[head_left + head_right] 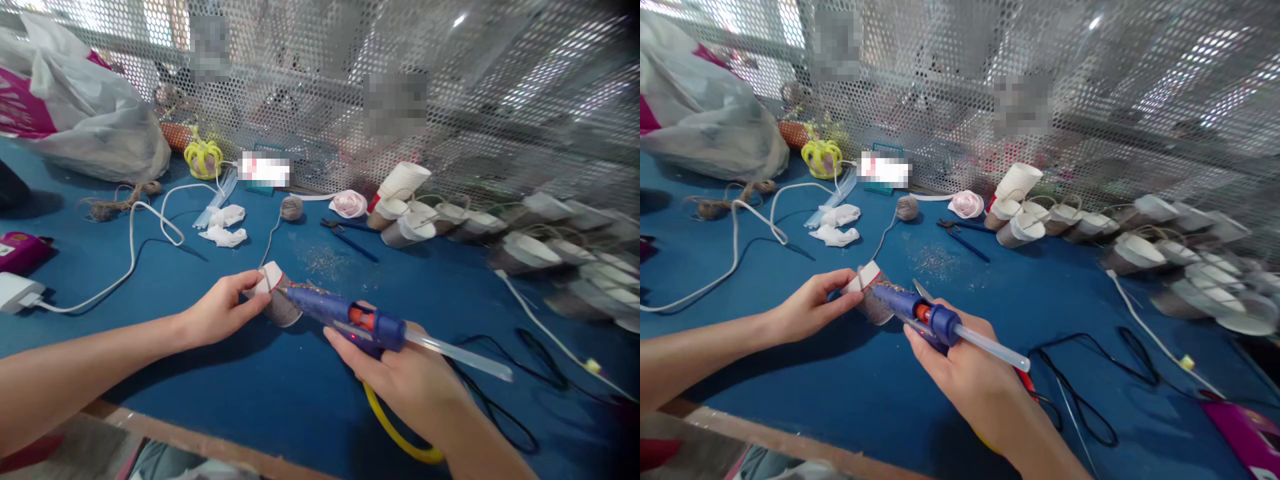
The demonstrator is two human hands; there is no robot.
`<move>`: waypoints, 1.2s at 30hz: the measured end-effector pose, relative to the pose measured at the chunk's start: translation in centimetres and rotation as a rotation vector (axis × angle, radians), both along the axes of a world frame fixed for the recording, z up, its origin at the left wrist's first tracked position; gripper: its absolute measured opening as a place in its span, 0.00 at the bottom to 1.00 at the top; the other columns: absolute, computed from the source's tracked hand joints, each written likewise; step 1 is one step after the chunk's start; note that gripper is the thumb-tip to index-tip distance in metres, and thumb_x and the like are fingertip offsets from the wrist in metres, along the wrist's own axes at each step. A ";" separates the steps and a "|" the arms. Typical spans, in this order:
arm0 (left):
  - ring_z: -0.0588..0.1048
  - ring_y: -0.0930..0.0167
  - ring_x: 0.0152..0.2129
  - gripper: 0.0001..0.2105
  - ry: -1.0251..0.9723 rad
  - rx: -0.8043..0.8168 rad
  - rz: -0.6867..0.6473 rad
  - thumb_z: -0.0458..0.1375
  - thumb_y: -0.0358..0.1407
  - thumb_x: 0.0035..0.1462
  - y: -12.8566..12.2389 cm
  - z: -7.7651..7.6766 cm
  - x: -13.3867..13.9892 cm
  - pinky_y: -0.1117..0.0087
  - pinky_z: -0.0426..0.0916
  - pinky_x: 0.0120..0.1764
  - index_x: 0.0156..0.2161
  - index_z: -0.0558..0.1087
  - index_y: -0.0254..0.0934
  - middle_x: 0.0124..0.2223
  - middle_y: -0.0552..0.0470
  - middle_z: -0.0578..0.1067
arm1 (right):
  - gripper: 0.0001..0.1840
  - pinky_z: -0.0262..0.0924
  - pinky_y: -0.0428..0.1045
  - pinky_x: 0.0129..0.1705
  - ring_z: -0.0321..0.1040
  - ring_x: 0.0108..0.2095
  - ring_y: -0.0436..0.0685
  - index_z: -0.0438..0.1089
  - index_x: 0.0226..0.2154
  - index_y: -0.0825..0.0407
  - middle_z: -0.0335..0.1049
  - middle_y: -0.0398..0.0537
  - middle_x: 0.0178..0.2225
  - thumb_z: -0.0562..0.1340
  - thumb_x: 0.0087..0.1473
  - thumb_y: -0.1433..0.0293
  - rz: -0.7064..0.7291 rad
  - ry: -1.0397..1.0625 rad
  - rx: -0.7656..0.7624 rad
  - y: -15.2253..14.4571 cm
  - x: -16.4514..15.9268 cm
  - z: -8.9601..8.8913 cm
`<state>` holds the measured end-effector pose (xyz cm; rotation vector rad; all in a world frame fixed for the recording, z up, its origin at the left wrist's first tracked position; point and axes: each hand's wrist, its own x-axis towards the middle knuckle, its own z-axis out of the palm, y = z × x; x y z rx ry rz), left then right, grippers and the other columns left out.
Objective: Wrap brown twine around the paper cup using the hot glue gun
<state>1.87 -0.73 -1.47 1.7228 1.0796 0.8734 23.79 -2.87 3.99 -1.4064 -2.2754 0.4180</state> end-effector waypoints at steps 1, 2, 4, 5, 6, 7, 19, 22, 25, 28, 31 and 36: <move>0.62 0.75 0.25 0.10 0.005 0.007 0.000 0.48 0.37 0.56 0.0 0.0 0.0 0.76 0.59 0.30 0.33 0.67 0.31 0.27 0.54 0.66 | 0.12 0.63 0.47 0.26 0.67 0.23 0.55 0.71 0.30 0.47 0.70 0.46 0.21 0.53 0.52 0.63 0.009 0.005 0.026 -0.1 0.0 0.0; 0.62 0.75 0.25 0.10 0.008 0.012 -0.001 0.48 0.37 0.56 0.0 0.0 0.0 0.76 0.59 0.30 0.34 0.67 0.31 0.28 0.54 0.66 | 0.12 0.63 0.47 0.26 0.67 0.23 0.55 0.71 0.31 0.47 0.70 0.46 0.21 0.52 0.53 0.64 0.016 0.007 0.051 -0.1 0.0 0.0; 0.62 0.75 0.26 0.11 0.008 0.018 0.000 0.48 0.37 0.56 0.0 0.0 0.0 0.76 0.60 0.30 0.35 0.67 0.31 0.28 0.54 0.67 | 0.12 0.63 0.46 0.26 0.67 0.23 0.54 0.71 0.30 0.48 0.70 0.46 0.21 0.52 0.53 0.64 0.033 -0.006 0.082 -0.3 0.0 -0.1; 0.63 0.75 0.26 0.11 0.009 0.020 0.001 0.48 0.36 0.56 0.0 0.0 0.0 0.76 0.60 0.30 0.35 0.68 0.31 0.29 0.54 0.67 | 0.12 0.62 0.46 0.25 0.67 0.22 0.54 0.71 0.30 0.48 0.70 0.46 0.21 0.52 0.53 0.64 0.032 -0.013 0.093 -0.3 0.1 -0.1; 0.63 0.75 0.26 0.11 0.009 0.021 0.002 0.48 0.36 0.57 0.0 0.0 0.0 0.76 0.60 0.31 0.36 0.68 0.30 0.29 0.53 0.68 | 0.12 0.62 0.46 0.25 0.67 0.22 0.54 0.71 0.29 0.48 0.70 0.46 0.21 0.52 0.53 0.65 0.028 -0.020 0.100 -0.3 0.1 -0.2; 0.63 0.75 0.26 0.11 0.010 0.022 0.002 0.48 0.37 0.57 0.0 0.0 0.0 0.75 0.61 0.31 0.36 0.68 0.30 0.29 0.53 0.68 | 0.12 0.62 0.46 0.24 0.67 0.21 0.54 0.71 0.29 0.48 0.70 0.45 0.20 0.53 0.53 0.65 0.022 -0.028 0.101 -0.3 0.1 -0.2; 0.64 0.74 0.27 0.12 0.032 0.057 -0.003 0.48 0.36 0.57 -0.1 0.0 0.0 0.76 0.61 0.32 0.40 0.69 0.30 0.31 0.52 0.70 | 0.13 0.61 0.47 0.20 0.65 0.18 0.54 0.71 0.25 0.47 0.68 0.45 0.17 0.54 0.51 0.62 -0.041 -0.045 0.063 -0.5 0.0 -0.3; 0.65 0.74 0.28 0.12 0.034 0.069 -0.007 0.48 0.36 0.57 -0.1 -0.1 0.0 0.76 0.62 0.32 0.40 0.69 0.31 0.32 0.52 0.71 | 0.14 0.63 0.48 0.23 0.68 0.21 0.57 0.71 0.27 0.47 0.69 0.47 0.19 0.53 0.51 0.61 -0.048 -0.064 0.074 -0.4 0.3 -0.4; 0.66 0.74 0.28 0.12 0.035 0.087 -0.016 0.48 0.36 0.57 -0.1 -0.1 -0.1 0.76 0.63 0.33 0.41 0.69 0.31 0.32 0.51 0.71 | 0.14 0.64 0.49 0.25 0.68 0.22 0.57 0.71 0.27 0.47 0.70 0.47 0.19 0.52 0.51 0.61 -0.036 -0.070 0.067 -0.2 0.3 -0.3; 0.67 0.74 0.30 0.12 0.030 0.101 -0.026 0.48 0.35 0.57 0.0 -0.2 -0.2 0.76 0.63 0.35 0.43 0.68 0.31 0.34 0.51 0.72 | 0.14 0.64 0.49 0.26 0.68 0.22 0.58 0.71 0.26 0.47 0.68 0.46 0.17 0.53 0.51 0.60 -0.047 -0.067 0.068 -0.2 0.3 -0.3; 0.68 0.73 0.30 0.12 0.044 0.097 -0.022 0.48 0.35 0.57 0.0 -0.1 -0.2 0.75 0.64 0.35 0.43 0.68 0.31 0.34 0.51 0.73 | 0.14 0.64 0.49 0.25 0.67 0.20 0.56 0.71 0.25 0.47 0.68 0.45 0.16 0.53 0.51 0.59 -0.082 -0.055 0.060 0.1 0.3 -0.4; 0.69 0.72 0.30 0.13 0.087 0.072 -0.012 0.49 0.36 0.57 -0.2 0.1 -0.2 0.74 0.65 0.35 0.42 0.68 0.30 0.34 0.50 0.74 | 0.18 0.61 0.47 0.21 0.63 0.16 0.52 0.64 0.16 0.48 0.66 0.42 0.14 0.55 0.49 0.57 -0.080 -0.003 -0.065 0.7 0.8 -0.7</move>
